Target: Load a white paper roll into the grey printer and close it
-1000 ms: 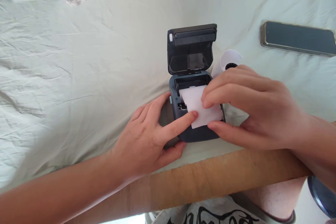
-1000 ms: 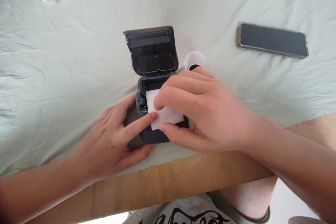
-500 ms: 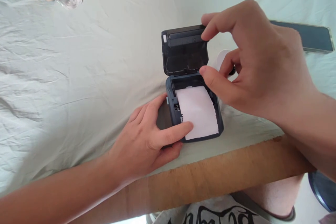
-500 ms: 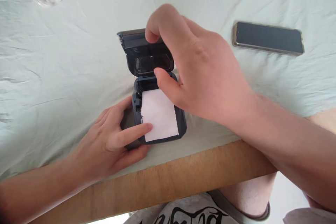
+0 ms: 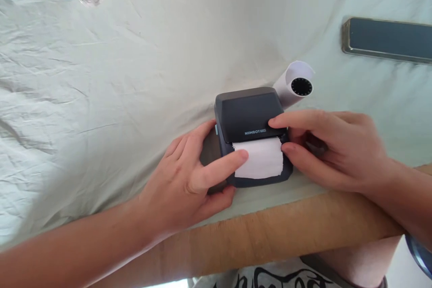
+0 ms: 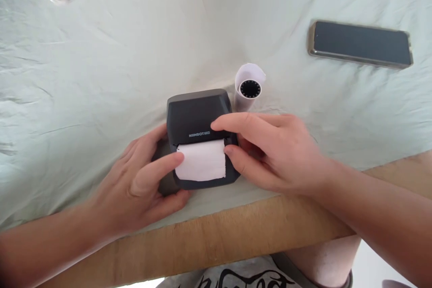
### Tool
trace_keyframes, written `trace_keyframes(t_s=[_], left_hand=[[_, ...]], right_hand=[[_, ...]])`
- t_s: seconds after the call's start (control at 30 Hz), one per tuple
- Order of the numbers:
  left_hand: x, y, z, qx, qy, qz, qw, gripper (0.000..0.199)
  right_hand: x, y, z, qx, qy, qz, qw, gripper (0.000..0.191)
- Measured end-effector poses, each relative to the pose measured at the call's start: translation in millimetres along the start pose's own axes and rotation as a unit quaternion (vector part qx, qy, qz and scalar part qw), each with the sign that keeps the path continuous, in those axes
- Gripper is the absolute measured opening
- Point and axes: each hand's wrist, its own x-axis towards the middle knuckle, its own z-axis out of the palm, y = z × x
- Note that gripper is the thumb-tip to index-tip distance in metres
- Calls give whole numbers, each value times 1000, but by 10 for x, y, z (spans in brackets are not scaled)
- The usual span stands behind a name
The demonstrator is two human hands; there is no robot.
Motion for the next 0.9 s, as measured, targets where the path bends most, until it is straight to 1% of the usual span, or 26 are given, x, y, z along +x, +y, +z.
trace_keyframes(t_s=[0.07, 0.17, 0.27, 0.37, 0.5, 0.57, 0.63, 0.73, 0.77, 0.83, 0.9], left_hand=[[14, -1, -9, 16, -4, 11, 1000, 64], [27, 8, -27, 32, -25, -1, 999, 71], [26, 28, -43, 30, -31, -15, 999, 72], [25, 42, -46, 26, -25, -17, 999, 73], [30, 37, -36, 24, -29, -20, 999, 72], [31, 35, -31, 28, -24, -16, 999, 66], [31, 39, -30, 25, -27, -16, 999, 64], [36, 50, -46, 10, -33, -31, 999, 77], [41, 51, -57, 8, -36, -38, 999, 82], [57, 42, -81, 10, -48, -44, 998, 92], [75, 24, -104, 20, -63, -32, 997, 99]], right_hand=[[-29, 18, -3, 18, 19, -48, 999, 28], [3, 15, -68, 3, 1, -97, 995, 29], [43, -4, -126, -26, -9, -105, 994, 28], [43, -4, -119, -38, -15, -110, 993, 25], [19, 39, -57, -40, 25, -128, 991, 22], [16, 54, -37, -33, 22, -127, 991, 26], [19, 50, -24, -16, 0, -113, 993, 28], [14, 10, -1, 13, -8, -72, 997, 15], [5, -5, 10, 18, -5, -58, 998, 18], [-26, -21, 31, 25, 3, -40, 999, 32], [-63, -17, 40, 31, 4, -25, 999, 36]])
